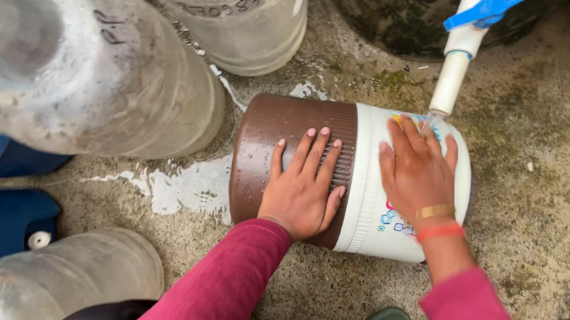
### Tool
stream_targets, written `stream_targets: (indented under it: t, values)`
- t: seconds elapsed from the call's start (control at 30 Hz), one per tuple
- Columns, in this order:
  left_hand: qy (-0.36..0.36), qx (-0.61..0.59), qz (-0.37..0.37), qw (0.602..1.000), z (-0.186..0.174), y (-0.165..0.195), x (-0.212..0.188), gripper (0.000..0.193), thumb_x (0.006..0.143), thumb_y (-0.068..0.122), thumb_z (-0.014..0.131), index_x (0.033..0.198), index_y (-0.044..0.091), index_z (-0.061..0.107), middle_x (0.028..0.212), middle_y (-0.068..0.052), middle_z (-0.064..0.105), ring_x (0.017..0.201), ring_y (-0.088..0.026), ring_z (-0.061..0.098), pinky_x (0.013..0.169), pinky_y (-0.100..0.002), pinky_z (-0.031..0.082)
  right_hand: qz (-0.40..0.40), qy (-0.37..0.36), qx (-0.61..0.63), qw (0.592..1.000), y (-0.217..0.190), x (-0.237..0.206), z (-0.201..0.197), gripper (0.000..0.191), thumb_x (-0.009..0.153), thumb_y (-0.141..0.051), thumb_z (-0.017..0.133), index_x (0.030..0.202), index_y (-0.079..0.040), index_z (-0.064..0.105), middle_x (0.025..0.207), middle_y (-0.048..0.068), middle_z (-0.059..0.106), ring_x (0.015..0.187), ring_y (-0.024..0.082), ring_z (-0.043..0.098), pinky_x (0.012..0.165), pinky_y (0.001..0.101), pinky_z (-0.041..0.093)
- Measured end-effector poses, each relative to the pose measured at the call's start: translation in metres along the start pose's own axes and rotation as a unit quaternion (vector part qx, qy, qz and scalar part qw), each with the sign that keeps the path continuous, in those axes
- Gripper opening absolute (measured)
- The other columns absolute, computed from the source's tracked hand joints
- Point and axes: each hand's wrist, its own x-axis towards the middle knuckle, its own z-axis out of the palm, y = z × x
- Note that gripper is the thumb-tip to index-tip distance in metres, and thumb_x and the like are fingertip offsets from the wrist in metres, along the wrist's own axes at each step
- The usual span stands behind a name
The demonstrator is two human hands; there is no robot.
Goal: The person holds a brown and white plastic water dispenser jug on the wet floor under a running tap, rotating and rubbing its outer surfaces to rinse it. They then open the jug, remove the inner lid and a round brown filter disc, and rinse the disc under the tap.
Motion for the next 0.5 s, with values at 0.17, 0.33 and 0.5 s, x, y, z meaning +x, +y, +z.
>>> stream_targets:
  t: [0.17,0.33,0.5]
  values:
    - [0.016,0.001,0.007,1.000,0.001,0.000,-0.003,0.068,0.098,0.044,0.047,0.155,0.007,0.040,0.165,-0.017,0.032,0.154,-0.032,0.026,0.120,-0.065,0.016,0.014,-0.027,-0.014,0.999,0.013,-0.019,-0.017,0.058,0.103,-0.045,0.055,0.150,-0.010,0.057,0.142,0.014,0.062,0.139,0.035,0.052,0.118,0.0616,0.030]
    - [0.005,0.002,0.005,1.000,0.001,-0.001,-0.006,0.070,0.098,0.045,0.048,0.156,0.007,0.039,0.165,-0.017,0.032,0.154,-0.032,0.026,0.120,-0.065,0.017,0.174,-0.222,-0.028,0.959,0.044,0.048,0.001,0.061,0.108,-0.058,0.040,0.145,-0.014,0.058,0.141,0.016,0.060,0.132,0.037,0.054,0.116,0.0629,0.028]
    - [0.009,-0.001,0.002,1.000,-0.001,-0.002,0.000,0.069,0.099,0.045,0.047,0.156,0.007,0.039,0.165,-0.016,0.033,0.155,-0.031,0.027,0.121,-0.064,0.017,0.069,-0.228,0.009,0.971,0.019,0.073,0.041,0.055,0.110,-0.050,0.034,0.142,-0.015,0.061,0.146,0.015,0.058,0.136,0.039,0.052,0.112,0.0674,0.027]
